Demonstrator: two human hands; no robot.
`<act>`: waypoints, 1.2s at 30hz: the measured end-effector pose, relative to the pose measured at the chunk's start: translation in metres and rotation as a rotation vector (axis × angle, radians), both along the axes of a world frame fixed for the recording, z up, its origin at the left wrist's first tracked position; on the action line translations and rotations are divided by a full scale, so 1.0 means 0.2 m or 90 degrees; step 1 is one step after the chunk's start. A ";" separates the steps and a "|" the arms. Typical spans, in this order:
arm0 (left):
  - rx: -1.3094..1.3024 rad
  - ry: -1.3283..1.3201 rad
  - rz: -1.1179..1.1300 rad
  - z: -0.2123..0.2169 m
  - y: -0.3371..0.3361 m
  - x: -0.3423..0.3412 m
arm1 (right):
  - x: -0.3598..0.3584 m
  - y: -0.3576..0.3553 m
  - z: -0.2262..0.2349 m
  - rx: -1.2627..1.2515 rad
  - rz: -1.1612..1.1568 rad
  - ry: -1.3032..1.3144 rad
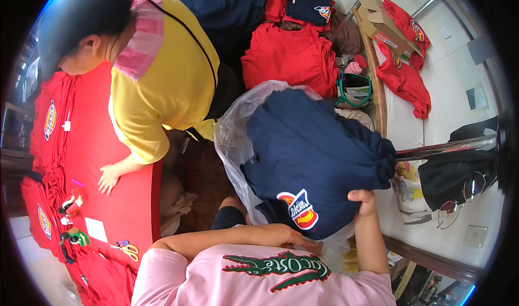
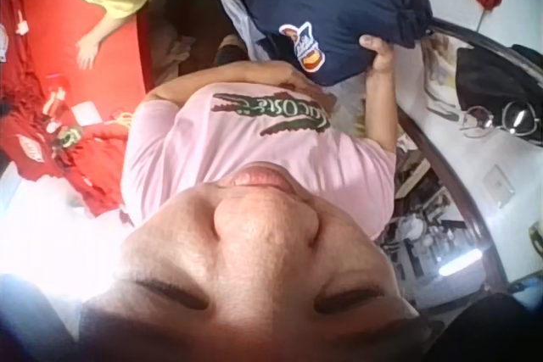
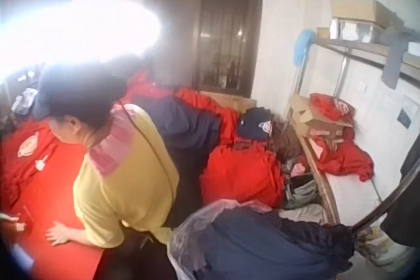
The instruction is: The person sorts, unfolds, and trims threads from red and blue shirts using shears on a workspace.
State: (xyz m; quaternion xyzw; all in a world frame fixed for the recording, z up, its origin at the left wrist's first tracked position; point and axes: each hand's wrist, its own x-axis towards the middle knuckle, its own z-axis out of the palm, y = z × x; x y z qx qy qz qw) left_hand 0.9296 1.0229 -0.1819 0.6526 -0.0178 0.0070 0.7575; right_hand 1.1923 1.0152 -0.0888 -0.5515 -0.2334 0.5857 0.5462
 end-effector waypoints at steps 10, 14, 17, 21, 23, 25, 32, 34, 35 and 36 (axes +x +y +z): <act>0.597 -0.011 0.655 0.23 1.30 0.02 | 0.05 -0.16 -0.12 0.025 0.051 -0.026; 0.643 0.335 0.525 -0.21 1.75 0.30 | 0.10 -0.27 -0.18 0.017 0.228 -0.380; 0.671 0.362 0.507 -0.40 2.00 0.48 | 0.10 -0.29 -0.22 0.015 0.344 -0.454; 0.437 0.144 0.711 -0.16 2.23 0.68 | 0.05 -0.23 -0.29 0.036 0.438 -0.465; 0.424 0.084 0.623 0.02 2.23 0.70 | 0.04 -0.14 -0.34 0.065 0.475 -0.480; 0.415 0.078 0.539 0.14 2.20 0.68 | 0.06 0.01 -0.40 0.078 0.477 -0.499; 0.277 0.167 0.471 0.13 2.26 0.51 | 0.15 0.95 -0.40 -0.128 0.120 -0.344; 0.268 0.196 0.440 0.15 2.28 0.47 | 0.28 1.03 -0.57 -0.136 0.002 -0.236; 0.257 0.210 0.433 0.16 2.28 0.44 | 0.32 1.08 -0.61 -0.144 -0.030 -0.207; 0.240 0.208 0.445 0.17 2.27 0.42 | 0.34 1.08 -0.64 -0.165 -0.023 -0.181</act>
